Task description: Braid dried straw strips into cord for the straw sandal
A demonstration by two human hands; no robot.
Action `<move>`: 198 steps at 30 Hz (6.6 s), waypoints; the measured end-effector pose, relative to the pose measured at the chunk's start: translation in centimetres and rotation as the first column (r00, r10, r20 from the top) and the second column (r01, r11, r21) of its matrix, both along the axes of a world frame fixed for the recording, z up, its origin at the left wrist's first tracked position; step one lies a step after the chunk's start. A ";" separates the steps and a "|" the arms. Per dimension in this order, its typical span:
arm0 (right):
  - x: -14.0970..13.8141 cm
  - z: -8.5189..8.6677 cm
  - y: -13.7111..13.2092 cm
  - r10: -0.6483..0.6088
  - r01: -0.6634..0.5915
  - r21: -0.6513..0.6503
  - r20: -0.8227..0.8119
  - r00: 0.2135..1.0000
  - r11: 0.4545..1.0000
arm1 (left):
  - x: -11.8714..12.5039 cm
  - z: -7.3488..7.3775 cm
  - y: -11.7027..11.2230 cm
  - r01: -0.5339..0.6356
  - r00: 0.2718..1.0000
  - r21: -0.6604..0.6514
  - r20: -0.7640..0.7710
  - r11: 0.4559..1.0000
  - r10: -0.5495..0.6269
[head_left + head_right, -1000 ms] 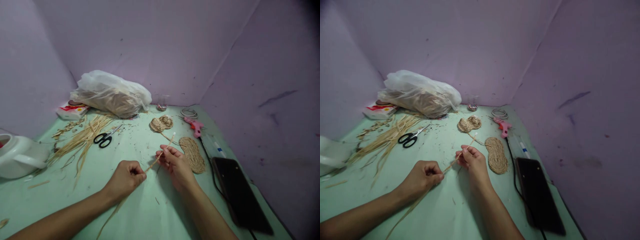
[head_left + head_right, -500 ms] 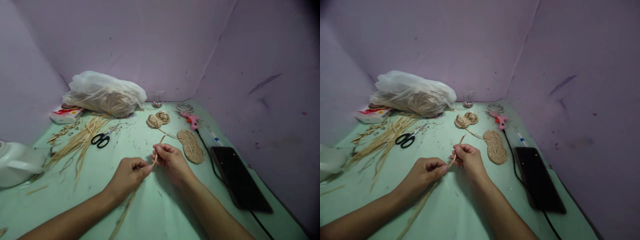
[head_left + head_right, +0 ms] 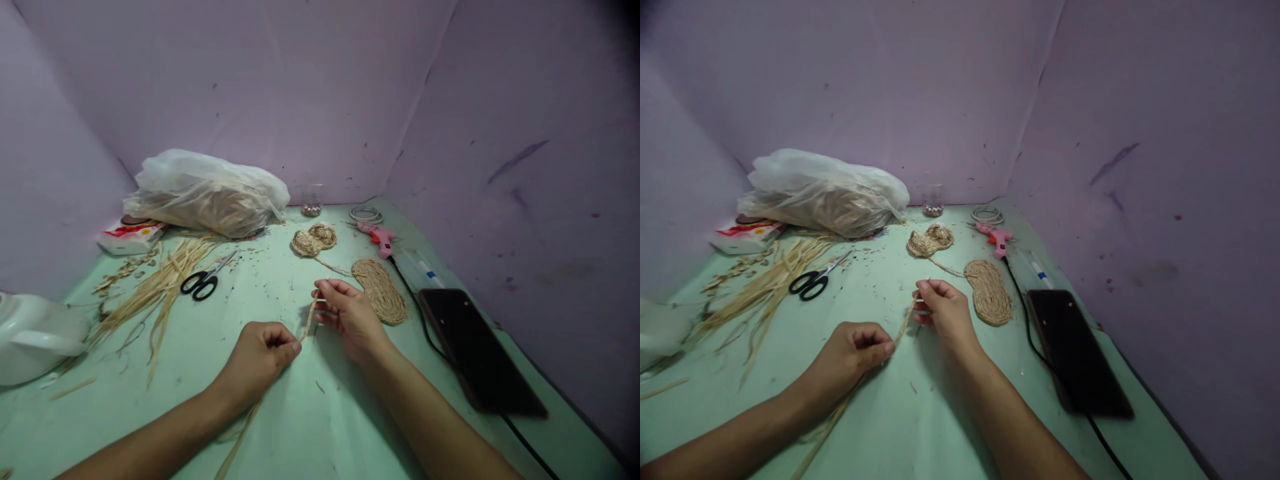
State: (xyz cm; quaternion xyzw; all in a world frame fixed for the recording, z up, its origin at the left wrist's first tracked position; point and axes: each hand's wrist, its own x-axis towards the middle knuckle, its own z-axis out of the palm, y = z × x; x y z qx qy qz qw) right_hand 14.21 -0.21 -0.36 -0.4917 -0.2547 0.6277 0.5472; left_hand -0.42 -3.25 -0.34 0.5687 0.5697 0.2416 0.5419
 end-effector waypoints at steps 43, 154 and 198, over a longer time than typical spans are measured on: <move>-0.3 -0.5 0.3 -0.046 0.030 -0.090 -0.178 0.983 0.995 | 0.6 -0.1 0.4 0.061 0.974 -0.055 0.220 0.997 -0.048; -3.2 0.1 -3.6 0.284 -0.289 -0.040 -0.106 0.953 0.956 | -2.4 2.3 2.1 -0.014 0.975 0.024 0.222 1.000 0.009; -3.0 0.5 -3.3 0.347 -0.352 -0.042 -0.093 0.933 0.935 | -6.2 4.5 4.2 0.354 0.904 0.828 -0.422 0.435 0.070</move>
